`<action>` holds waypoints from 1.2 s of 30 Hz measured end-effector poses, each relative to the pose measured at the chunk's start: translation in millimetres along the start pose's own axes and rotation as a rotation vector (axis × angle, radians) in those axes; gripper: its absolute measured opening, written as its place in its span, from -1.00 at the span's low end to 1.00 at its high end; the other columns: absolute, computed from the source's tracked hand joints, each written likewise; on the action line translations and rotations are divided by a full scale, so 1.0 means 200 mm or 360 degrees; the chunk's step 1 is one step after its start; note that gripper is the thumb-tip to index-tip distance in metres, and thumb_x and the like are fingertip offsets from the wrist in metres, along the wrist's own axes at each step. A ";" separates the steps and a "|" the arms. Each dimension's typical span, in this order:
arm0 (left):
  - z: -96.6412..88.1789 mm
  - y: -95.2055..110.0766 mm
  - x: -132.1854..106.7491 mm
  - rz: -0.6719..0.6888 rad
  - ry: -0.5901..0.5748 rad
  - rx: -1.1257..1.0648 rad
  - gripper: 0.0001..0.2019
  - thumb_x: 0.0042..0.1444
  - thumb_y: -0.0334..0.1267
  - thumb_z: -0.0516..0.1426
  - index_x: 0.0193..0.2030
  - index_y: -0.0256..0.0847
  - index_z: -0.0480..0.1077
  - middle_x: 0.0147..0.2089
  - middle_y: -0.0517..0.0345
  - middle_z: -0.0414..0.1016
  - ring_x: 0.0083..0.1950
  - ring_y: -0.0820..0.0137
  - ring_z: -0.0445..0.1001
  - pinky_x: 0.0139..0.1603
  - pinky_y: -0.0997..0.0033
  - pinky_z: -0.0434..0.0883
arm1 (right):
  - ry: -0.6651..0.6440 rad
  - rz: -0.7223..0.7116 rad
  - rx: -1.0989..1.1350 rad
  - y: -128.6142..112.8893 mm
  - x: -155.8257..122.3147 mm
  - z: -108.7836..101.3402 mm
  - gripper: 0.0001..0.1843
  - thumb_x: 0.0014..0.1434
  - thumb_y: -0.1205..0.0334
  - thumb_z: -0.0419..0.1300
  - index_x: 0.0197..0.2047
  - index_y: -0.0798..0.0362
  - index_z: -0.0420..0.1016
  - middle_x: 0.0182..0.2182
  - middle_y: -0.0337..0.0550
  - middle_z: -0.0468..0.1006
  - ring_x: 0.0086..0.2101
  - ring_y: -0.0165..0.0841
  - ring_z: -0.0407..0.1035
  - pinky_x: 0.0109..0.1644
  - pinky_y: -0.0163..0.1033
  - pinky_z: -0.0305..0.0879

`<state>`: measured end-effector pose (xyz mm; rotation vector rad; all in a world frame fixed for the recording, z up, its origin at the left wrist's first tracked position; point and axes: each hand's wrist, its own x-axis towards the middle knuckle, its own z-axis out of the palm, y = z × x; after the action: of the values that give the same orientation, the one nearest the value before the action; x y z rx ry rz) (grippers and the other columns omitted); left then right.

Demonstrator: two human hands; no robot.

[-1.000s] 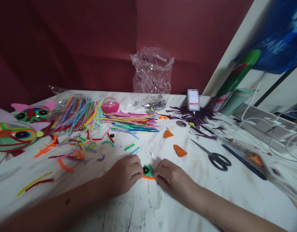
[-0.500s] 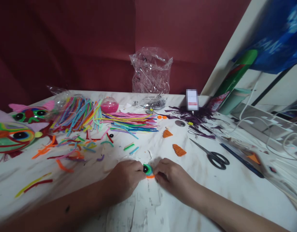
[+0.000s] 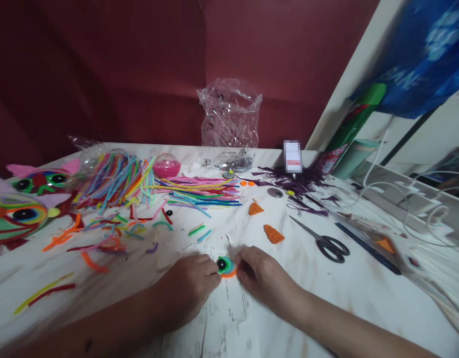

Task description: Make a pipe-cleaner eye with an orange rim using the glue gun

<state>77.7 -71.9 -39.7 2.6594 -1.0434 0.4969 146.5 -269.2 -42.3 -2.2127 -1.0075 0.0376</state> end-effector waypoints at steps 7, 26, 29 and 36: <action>0.01 0.01 0.00 -0.0045 -0.0009 0.0012 -0.75 0.26 -0.47 -0.09 -0.39 -0.23 0.30 -0.40 0.13 0.33 -0.37 0.35 0.27 -0.42 0.35 0.16 | 0.0025 -0.0167 -0.0018 0.01 0.01 0.02 -0.75 -0.01 0.61 0.09 -0.43 0.08 0.45 -0.43 -0.15 0.48 -0.36 -0.34 0.38 -0.26 -0.30 0.36; 0.04 0.01 0.00 -0.0124 0.0012 0.0286 -0.86 0.21 -0.41 0.02 -0.39 -0.24 0.24 -0.38 0.14 0.32 -0.34 0.36 0.27 -0.34 0.35 0.25 | 0.0026 -0.0850 -0.0264 0.12 0.02 0.04 -0.79 0.21 0.51 -0.03 -0.31 0.01 0.27 -0.40 -0.12 0.44 -0.39 -0.29 0.35 -0.36 -0.22 0.37; 0.02 0.02 0.00 -0.0156 0.0070 0.0250 -0.91 0.17 -0.44 0.02 -0.36 -0.26 0.25 -0.40 0.15 0.33 -0.37 0.38 0.27 -0.35 0.36 0.24 | 0.0046 -0.0814 -0.0154 0.11 0.02 0.02 -0.81 0.23 0.49 -0.02 -0.28 -0.02 0.25 -0.39 -0.15 0.44 -0.38 -0.32 0.36 -0.37 -0.27 0.36; 0.02 -0.05 -0.02 -0.0266 0.0402 0.0203 -0.75 0.15 -0.52 -0.11 -0.48 -0.21 0.22 -0.52 0.15 0.29 -0.46 0.37 0.26 -0.45 0.37 0.17 | 0.0130 -0.0676 -0.0038 0.05 0.03 -0.01 -0.84 0.26 0.43 -0.04 -0.29 -0.01 0.26 -0.43 -0.17 0.40 -0.40 -0.33 0.35 -0.37 -0.26 0.34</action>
<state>82.4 -62.5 -45.7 2.6708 -0.7325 0.8620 157.3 -272.0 -45.3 -1.9605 -1.4136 -0.2544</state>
